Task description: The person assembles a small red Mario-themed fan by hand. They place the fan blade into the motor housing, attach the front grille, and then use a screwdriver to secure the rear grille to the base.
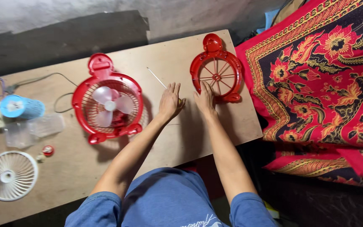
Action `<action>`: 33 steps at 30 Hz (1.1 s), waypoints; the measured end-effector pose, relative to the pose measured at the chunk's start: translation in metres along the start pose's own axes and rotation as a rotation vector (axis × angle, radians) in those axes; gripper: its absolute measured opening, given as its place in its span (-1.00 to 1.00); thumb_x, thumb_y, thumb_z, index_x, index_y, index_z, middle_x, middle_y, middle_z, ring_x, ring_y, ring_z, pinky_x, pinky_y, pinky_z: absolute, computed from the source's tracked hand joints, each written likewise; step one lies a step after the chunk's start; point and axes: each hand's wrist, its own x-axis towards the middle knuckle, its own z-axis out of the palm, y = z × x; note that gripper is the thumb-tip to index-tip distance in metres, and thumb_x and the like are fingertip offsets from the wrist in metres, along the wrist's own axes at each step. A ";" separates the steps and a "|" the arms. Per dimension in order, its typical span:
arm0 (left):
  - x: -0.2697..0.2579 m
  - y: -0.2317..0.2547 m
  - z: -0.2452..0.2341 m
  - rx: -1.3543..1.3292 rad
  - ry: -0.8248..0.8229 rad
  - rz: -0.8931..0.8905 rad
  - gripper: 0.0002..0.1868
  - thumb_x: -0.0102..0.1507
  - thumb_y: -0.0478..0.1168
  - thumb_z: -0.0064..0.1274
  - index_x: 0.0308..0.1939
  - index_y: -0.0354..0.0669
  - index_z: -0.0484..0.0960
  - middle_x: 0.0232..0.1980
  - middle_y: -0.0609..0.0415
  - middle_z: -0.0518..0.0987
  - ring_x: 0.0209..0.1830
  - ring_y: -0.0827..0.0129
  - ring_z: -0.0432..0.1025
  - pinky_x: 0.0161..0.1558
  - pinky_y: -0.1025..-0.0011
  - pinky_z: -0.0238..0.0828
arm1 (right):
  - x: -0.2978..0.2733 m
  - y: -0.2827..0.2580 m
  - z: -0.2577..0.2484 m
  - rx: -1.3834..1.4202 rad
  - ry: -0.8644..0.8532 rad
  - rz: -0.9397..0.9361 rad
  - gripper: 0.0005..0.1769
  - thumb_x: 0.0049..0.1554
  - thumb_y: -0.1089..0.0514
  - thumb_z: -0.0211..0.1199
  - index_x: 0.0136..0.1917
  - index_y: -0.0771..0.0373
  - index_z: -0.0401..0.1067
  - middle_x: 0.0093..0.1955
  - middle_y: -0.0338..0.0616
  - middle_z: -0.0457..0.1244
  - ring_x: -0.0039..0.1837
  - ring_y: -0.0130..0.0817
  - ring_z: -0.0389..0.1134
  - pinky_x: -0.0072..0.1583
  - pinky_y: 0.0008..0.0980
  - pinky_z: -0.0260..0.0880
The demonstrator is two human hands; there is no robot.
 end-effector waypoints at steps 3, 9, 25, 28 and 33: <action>0.012 0.008 0.031 0.027 0.009 -0.020 -0.20 0.21 -0.08 0.19 0.44 -0.39 0.27 0.45 -0.41 0.30 0.48 -0.26 0.17 0.42 0.02 0.12 | 0.004 0.033 0.006 -0.092 -0.134 0.075 -0.33 0.04 0.11 0.48 0.34 0.35 0.33 0.34 0.12 0.28 0.39 0.08 0.26 0.38 -0.02 0.26; 0.019 0.016 0.062 0.001 0.015 -0.148 -0.20 0.22 -0.08 0.18 0.45 -0.36 0.26 0.47 -0.40 0.29 0.49 -0.26 0.15 0.44 0.03 0.08 | 0.003 0.053 0.023 -0.130 -0.231 0.042 -0.26 0.00 0.11 0.50 0.36 0.38 0.31 0.19 0.10 0.31 0.30 0.08 0.26 0.25 0.08 0.24; 0.073 -0.005 0.074 -0.795 0.305 -0.523 -0.26 0.32 0.13 0.10 0.44 -0.29 0.39 0.37 -0.28 0.51 0.40 0.05 0.43 0.36 0.24 0.37 | 0.047 -0.034 -0.127 0.520 -0.124 0.163 -0.54 0.14 0.22 0.38 0.29 0.38 0.46 0.16 0.04 0.37 0.07 -0.30 0.45 0.12 -0.40 0.47; 0.094 -0.005 0.073 -1.003 0.160 -0.479 -0.16 0.32 0.14 0.15 0.53 -0.23 0.24 0.44 -0.21 0.40 0.44 0.01 0.34 0.32 0.16 0.33 | 0.051 -0.056 -0.170 0.776 -0.182 0.202 -0.57 0.20 0.21 0.34 0.31 0.42 0.47 0.11 -0.04 0.40 0.08 -0.44 0.43 0.14 -0.48 0.43; 0.105 0.004 0.056 -1.341 -0.094 -0.643 -0.08 0.33 0.08 0.12 0.63 -0.07 0.00 0.35 0.09 0.46 0.07 0.08 0.50 -0.03 0.19 0.49 | 0.054 -0.072 -0.193 1.283 -0.191 0.207 -0.56 0.26 0.23 0.30 0.36 0.44 0.43 0.17 -0.11 0.39 0.14 -0.46 0.37 0.25 -0.45 0.38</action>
